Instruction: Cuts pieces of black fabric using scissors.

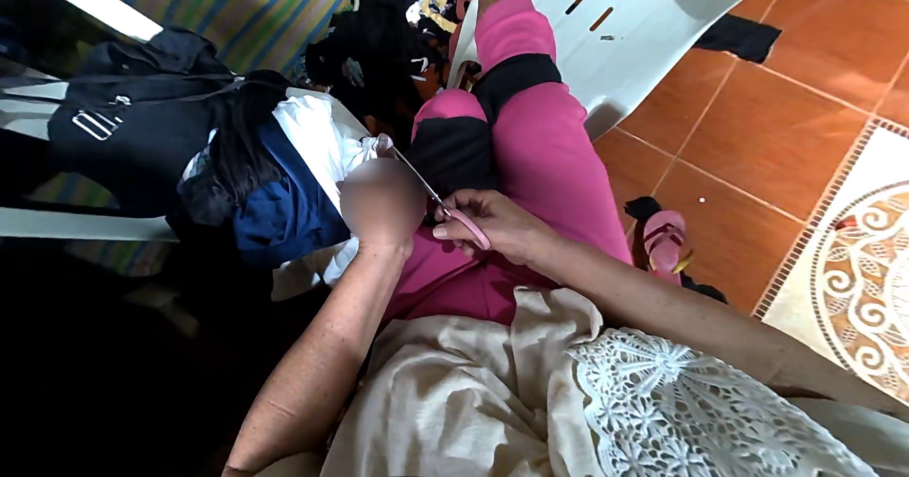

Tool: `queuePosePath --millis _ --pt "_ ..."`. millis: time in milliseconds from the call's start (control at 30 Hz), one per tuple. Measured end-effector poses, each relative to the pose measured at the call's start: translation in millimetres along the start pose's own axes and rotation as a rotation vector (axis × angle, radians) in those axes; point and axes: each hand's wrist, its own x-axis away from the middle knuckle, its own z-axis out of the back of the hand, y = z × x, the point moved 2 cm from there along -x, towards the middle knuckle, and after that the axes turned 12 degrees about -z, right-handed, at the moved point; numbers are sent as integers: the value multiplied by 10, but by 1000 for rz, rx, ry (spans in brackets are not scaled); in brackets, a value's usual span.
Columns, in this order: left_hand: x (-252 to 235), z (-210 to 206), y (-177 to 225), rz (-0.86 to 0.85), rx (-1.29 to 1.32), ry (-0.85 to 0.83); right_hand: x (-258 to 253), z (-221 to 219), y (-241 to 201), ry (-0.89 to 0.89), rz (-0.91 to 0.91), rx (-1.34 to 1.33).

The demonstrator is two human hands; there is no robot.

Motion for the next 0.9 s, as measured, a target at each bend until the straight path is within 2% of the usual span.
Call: queuePosePath --millis 267,733,900 --pt "-7 11 0 -8 21 -2 -61 18 82 30 56 44" --pt "-33 88 25 -55 3 -34 -114 -63 -129 12 0 40" --pt "-44 118 -4 83 74 -43 -146 -71 -91 28 29 23"
